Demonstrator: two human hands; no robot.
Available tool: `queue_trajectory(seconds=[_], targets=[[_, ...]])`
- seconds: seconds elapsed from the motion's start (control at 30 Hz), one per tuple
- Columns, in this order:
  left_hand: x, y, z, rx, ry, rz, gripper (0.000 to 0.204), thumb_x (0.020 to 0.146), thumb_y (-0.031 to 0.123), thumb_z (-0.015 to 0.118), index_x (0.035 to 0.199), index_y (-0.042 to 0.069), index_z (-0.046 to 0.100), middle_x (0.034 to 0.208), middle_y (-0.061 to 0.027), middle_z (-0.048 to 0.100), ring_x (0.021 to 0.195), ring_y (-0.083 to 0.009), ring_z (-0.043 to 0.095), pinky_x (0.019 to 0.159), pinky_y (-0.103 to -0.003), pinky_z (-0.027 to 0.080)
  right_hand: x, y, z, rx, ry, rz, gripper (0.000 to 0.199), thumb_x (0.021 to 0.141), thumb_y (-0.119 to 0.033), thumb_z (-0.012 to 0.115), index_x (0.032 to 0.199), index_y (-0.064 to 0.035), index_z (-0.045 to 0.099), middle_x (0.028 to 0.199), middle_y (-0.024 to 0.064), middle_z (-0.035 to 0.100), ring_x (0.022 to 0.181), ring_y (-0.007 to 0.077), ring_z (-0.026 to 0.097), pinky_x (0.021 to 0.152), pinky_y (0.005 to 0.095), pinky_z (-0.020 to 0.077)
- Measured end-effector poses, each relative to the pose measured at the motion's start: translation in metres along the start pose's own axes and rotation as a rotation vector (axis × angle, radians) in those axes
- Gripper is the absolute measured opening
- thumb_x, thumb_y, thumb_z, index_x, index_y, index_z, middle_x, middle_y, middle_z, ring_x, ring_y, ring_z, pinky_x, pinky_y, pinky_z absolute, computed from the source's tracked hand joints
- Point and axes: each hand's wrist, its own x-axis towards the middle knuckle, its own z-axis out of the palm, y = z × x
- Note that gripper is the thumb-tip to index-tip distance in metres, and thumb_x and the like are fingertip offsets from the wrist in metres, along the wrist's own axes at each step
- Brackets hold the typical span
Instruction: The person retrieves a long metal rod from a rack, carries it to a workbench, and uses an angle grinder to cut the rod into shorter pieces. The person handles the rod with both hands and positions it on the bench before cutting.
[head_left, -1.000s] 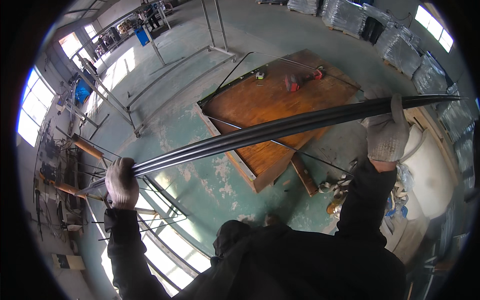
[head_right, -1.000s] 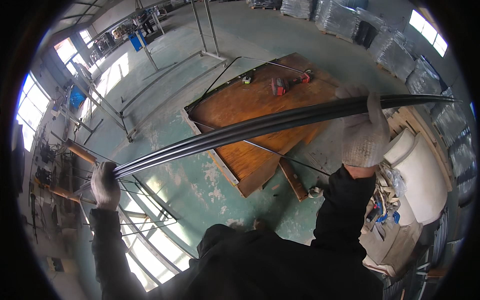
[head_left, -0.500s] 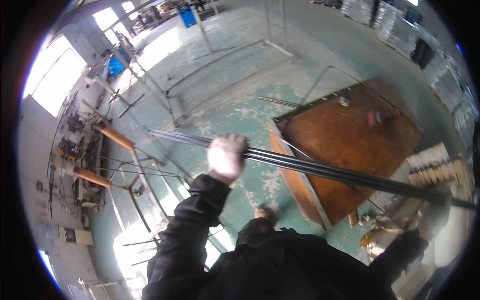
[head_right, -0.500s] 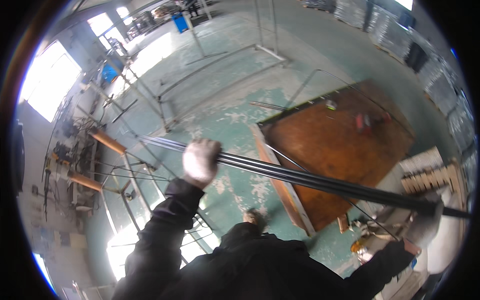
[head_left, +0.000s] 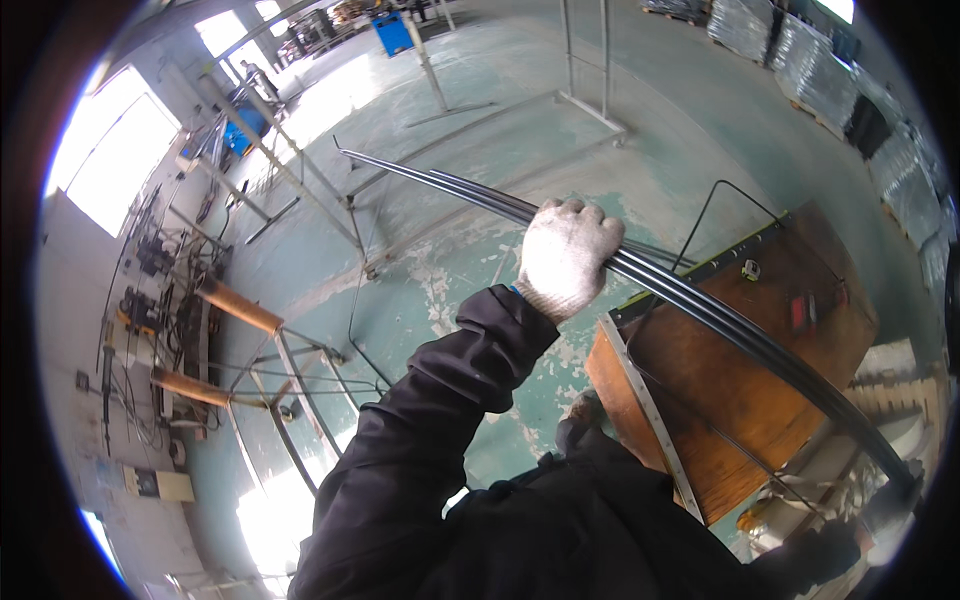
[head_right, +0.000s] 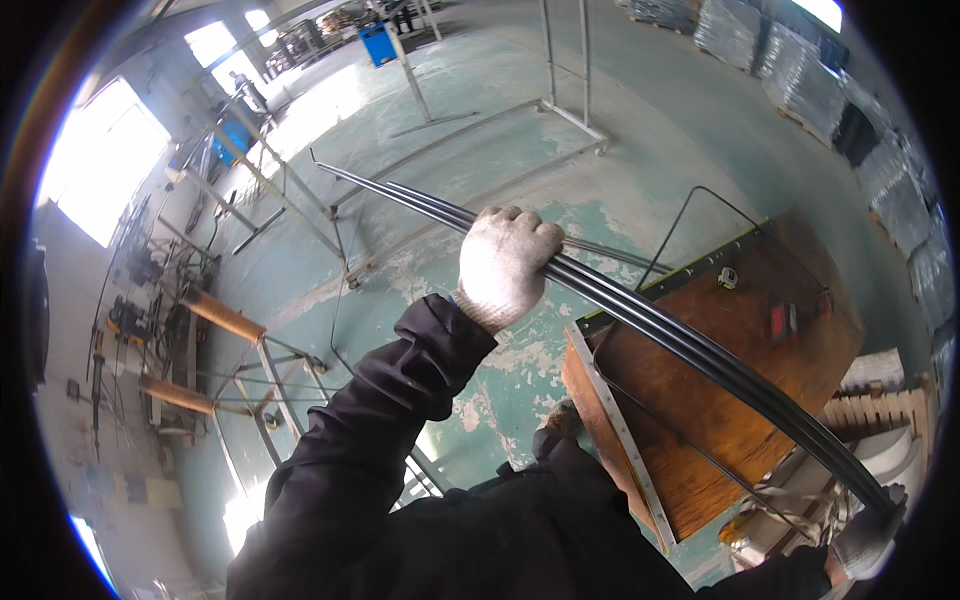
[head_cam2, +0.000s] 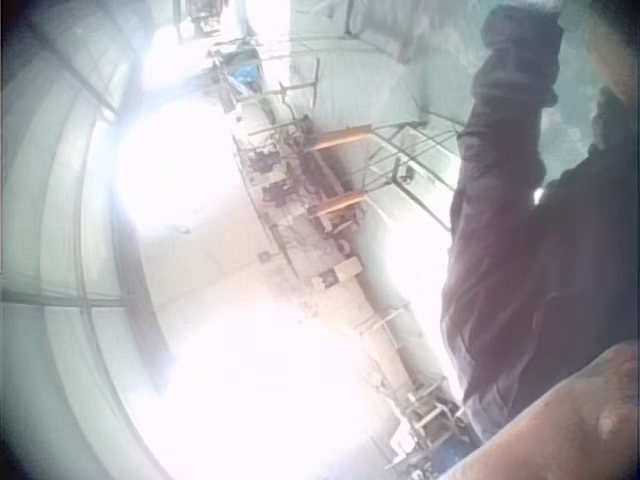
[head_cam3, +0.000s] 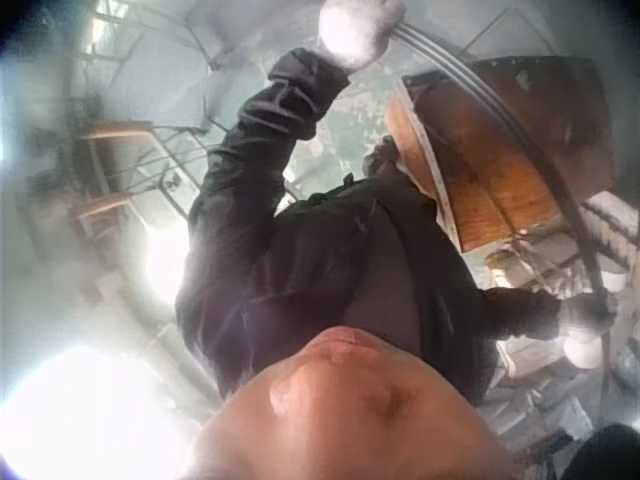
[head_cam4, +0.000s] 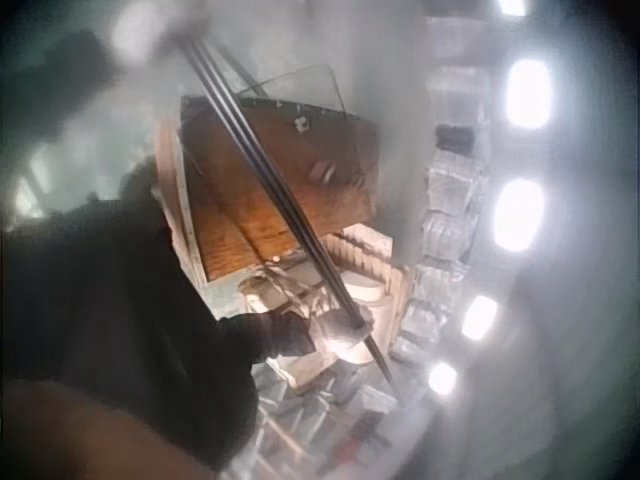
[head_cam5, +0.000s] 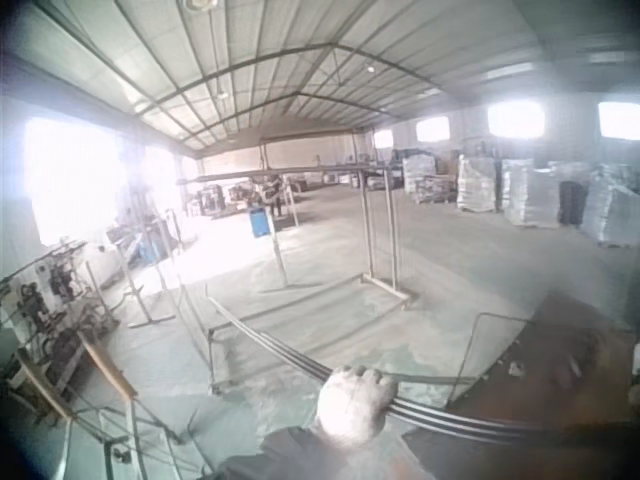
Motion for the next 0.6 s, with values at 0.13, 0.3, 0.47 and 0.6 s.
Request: queue_trajectory(seconds=[0.13, 0.3, 0.47, 0.6], targets=[[0.038, -0.052, 0.078, -0.066, -0.188, 0.020, 0.024, 0.079, 0.007, 0.075, 0.103, 0.008, 0.073, 0.097, -0.0133, 0.072, 0.103, -0.0370, 0.072, 0.096, -0.050, 0.054, -0.029, -0.057, 0.057, 0.603, 0.020, 0.294, 0.040, 0.119, -0.012, 0.054, 0.154, 0.0063, 0.059, 0.142, 0.0163, 0.072, 0.129, 0.0235, 0.070, 0.117, 0.0351, 0.0518], [0.073, -0.102, 0.168, -0.084, -0.296, 0.027, 0.019, 0.083, 0.004, 0.073, 0.101, 0.010, 0.073, 0.099, -0.0128, 0.073, 0.107, -0.0386, 0.070, 0.097, -0.051, 0.054, -0.063, -0.151, 0.095, -0.071, 0.095, 0.201, 0.038, 0.118, -0.011, 0.056, 0.152, 0.0045, 0.062, 0.129, 0.0146, 0.076, 0.117, 0.0230, 0.074, 0.106, 0.0338, 0.0590], [0.099, -0.144, 0.229, -0.307, -0.219, 0.150, 0.023, 0.080, 0.003, 0.074, 0.102, 0.010, 0.073, 0.093, -0.0132, 0.069, 0.100, -0.0405, 0.068, 0.090, -0.053, 0.052, -0.069, -0.221, 0.116, 0.169, 0.180, 0.377, 0.039, 0.123, -0.016, 0.049, 0.153, 0.0079, 0.059, 0.124, 0.0113, 0.072, 0.110, 0.0230, 0.072, 0.106, 0.0384, 0.0592], [0.127, -0.177, 0.287, -0.376, -0.331, 0.183, 0.018, 0.082, 0.002, 0.070, 0.098, 0.010, 0.071, 0.094, -0.0124, 0.069, 0.103, -0.0403, 0.068, 0.092, -0.053, 0.051, -0.069, -0.277, 0.139, 0.685, 0.432, 0.582, 0.041, 0.123, -0.026, 0.051, 0.141, 0.0080, 0.065, 0.120, 0.0128, 0.075, 0.109, 0.0227, 0.071, 0.106, 0.0394, 0.0566]])
